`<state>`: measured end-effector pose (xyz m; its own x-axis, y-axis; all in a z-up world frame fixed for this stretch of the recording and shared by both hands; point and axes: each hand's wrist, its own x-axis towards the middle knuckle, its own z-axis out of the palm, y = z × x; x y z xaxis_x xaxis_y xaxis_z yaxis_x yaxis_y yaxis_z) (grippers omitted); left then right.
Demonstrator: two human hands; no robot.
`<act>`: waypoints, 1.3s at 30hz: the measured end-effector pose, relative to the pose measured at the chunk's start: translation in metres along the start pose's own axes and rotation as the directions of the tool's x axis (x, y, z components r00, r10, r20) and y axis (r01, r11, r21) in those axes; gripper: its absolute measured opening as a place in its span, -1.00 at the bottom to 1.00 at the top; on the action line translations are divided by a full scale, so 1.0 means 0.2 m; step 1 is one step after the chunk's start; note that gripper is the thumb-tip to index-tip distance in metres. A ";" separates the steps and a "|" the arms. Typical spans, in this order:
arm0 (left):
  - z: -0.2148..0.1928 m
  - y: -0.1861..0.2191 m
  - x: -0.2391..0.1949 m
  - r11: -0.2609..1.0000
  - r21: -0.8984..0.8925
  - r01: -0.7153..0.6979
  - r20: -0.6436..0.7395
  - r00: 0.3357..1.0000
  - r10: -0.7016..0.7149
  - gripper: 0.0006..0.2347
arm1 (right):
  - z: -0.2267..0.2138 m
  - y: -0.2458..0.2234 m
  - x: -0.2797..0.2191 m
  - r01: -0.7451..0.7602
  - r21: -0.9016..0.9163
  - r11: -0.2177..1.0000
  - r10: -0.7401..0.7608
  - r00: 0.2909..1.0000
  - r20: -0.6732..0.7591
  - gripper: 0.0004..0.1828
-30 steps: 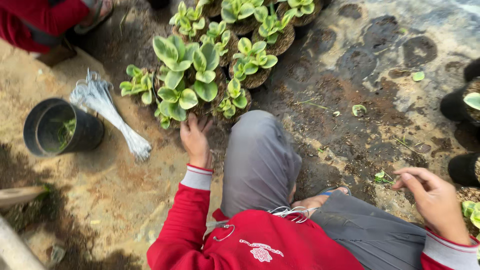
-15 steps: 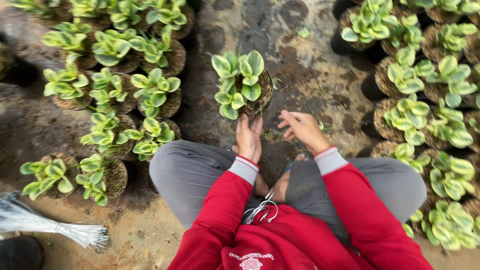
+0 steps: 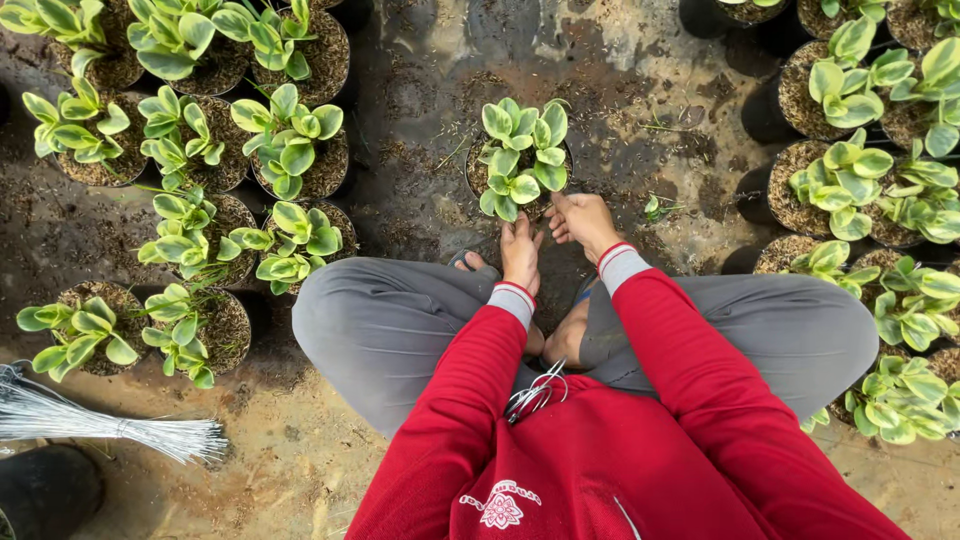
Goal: The person prepares hanging plants by threading and securing metal wire hangers through the rims of small potted plants.
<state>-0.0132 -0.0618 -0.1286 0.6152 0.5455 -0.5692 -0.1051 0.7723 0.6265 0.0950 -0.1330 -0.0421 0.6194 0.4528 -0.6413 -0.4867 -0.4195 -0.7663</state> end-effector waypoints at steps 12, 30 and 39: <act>-0.01 -0.18 0.07 0.996 0.083 0.011 -0.101 0.995 -0.003 -0.69 | -0.07 0.06 0.03 0.040 -0.015 0.999 -0.040 0.999 -0.025 -0.68; -0.16 0.35 0.27 0.653 0.679 -0.337 -0.256 0.725 0.640 -0.82 | -0.32 0.11 0.05 0.000 -0.020 1.000 -0.005 0.961 -0.276 -0.62; 0.03 0.75 0.13 -0.074 0.927 -0.368 0.318 0.665 0.675 -0.80 | -0.28 0.10 0.03 0.041 -0.089 0.995 -0.060 0.971 -0.230 -0.68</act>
<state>-0.0082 0.0660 -0.0448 0.5868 0.7811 0.2136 0.5057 -0.5595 0.6566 0.1234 -0.1826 -0.0600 0.7725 0.2844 -0.5678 -0.4043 -0.4693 -0.7851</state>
